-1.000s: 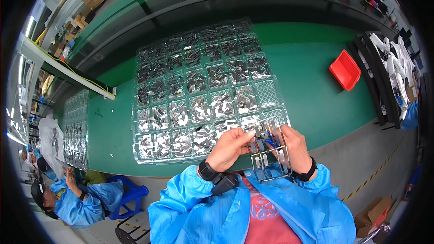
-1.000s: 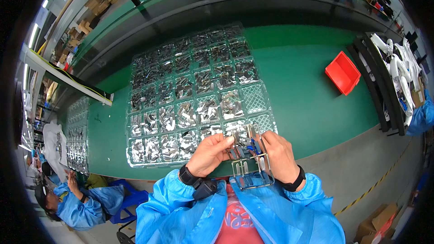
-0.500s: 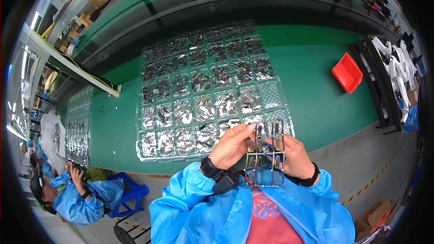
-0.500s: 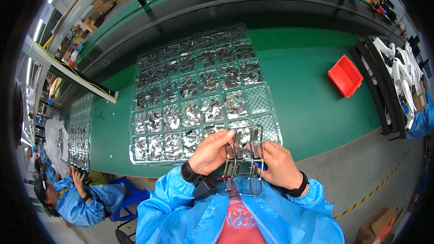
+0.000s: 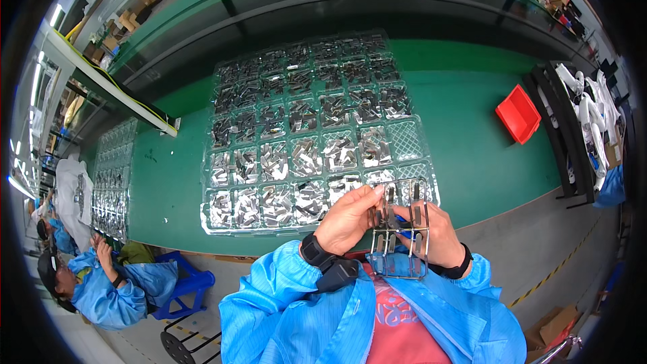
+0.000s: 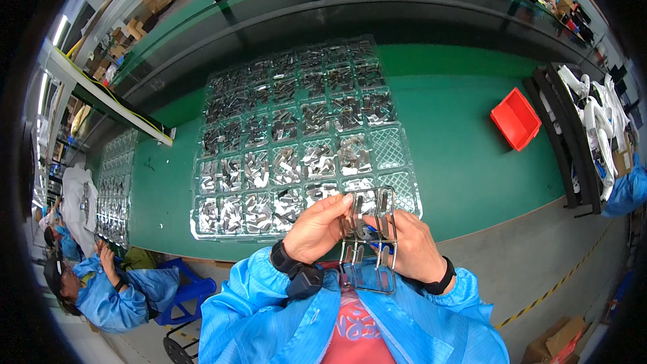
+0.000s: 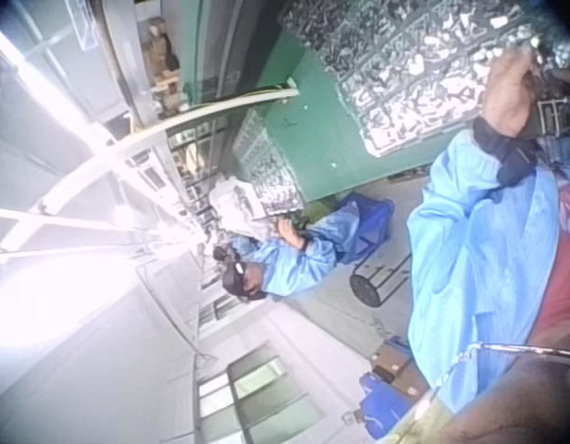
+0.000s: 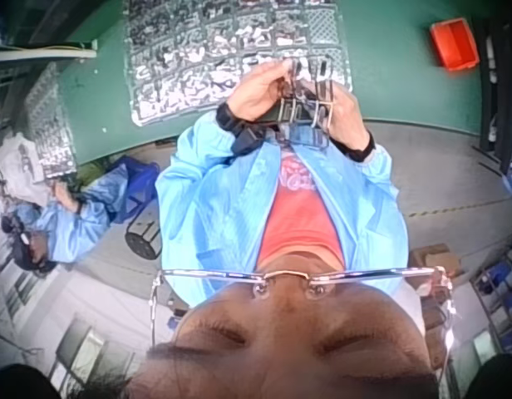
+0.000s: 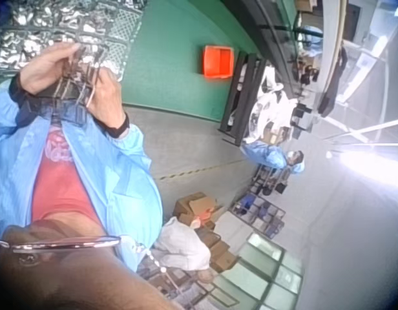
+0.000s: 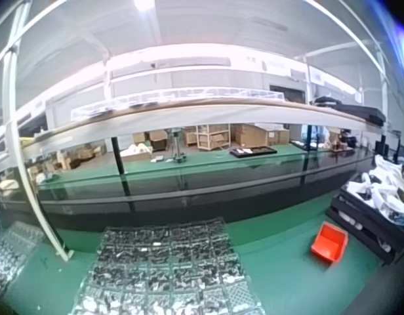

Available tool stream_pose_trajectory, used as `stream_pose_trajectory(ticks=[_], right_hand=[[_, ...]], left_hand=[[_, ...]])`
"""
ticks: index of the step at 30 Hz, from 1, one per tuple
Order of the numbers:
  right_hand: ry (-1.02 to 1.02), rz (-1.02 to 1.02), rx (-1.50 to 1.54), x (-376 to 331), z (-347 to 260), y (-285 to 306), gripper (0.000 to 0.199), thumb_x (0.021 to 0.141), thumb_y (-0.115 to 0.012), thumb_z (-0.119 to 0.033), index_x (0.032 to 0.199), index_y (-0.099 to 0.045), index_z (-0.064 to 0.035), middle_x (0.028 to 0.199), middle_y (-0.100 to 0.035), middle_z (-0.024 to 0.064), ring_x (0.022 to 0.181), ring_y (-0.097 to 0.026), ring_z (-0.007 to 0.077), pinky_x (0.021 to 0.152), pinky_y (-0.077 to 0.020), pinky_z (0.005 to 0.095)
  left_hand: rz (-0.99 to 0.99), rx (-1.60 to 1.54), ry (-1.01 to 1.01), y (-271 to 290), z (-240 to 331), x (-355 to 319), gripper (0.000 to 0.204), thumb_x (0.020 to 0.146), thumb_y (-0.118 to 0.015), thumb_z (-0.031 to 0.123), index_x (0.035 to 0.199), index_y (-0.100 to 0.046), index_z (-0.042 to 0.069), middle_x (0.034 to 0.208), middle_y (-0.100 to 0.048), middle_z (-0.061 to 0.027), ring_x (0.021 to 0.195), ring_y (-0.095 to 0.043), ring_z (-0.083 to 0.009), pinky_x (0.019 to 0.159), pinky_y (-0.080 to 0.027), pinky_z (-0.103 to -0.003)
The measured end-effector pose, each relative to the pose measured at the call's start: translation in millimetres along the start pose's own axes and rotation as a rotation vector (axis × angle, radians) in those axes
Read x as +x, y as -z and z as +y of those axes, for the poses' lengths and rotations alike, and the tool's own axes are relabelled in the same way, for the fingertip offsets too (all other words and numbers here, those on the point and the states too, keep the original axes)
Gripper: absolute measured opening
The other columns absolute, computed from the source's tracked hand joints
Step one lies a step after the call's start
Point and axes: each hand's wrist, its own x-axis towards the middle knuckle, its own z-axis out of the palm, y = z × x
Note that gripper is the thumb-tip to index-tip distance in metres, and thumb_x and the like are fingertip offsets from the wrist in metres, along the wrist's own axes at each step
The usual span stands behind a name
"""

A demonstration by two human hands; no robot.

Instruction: Using pliers to trim or adjust metal wire components on a workbench in a manufacturing environment.

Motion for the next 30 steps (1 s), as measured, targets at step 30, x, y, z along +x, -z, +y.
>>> stream_pose_trajectory(ticks=[30], right_hand=[[-0.038, 0.105, -0.085, 0.9, 6.3, 5.4, 0.047, 0.062, -0.072, -0.008, 0.108, -0.064, -0.0063, 0.077, -0.056, 0.0078, 0.064, -0.057, 0.0238, 0.055, -0.0476, 0.0348]], left_hand=[[-0.165, 0.123, 0.023, 12.1, -1.6, -5.8, 0.010, 0.092, -0.057, 0.016, 0.090, -0.056, 0.006, 0.077, -0.061, -0.0013, 0.065, -0.057, -0.0072, 0.056, -0.044, -0.020]])
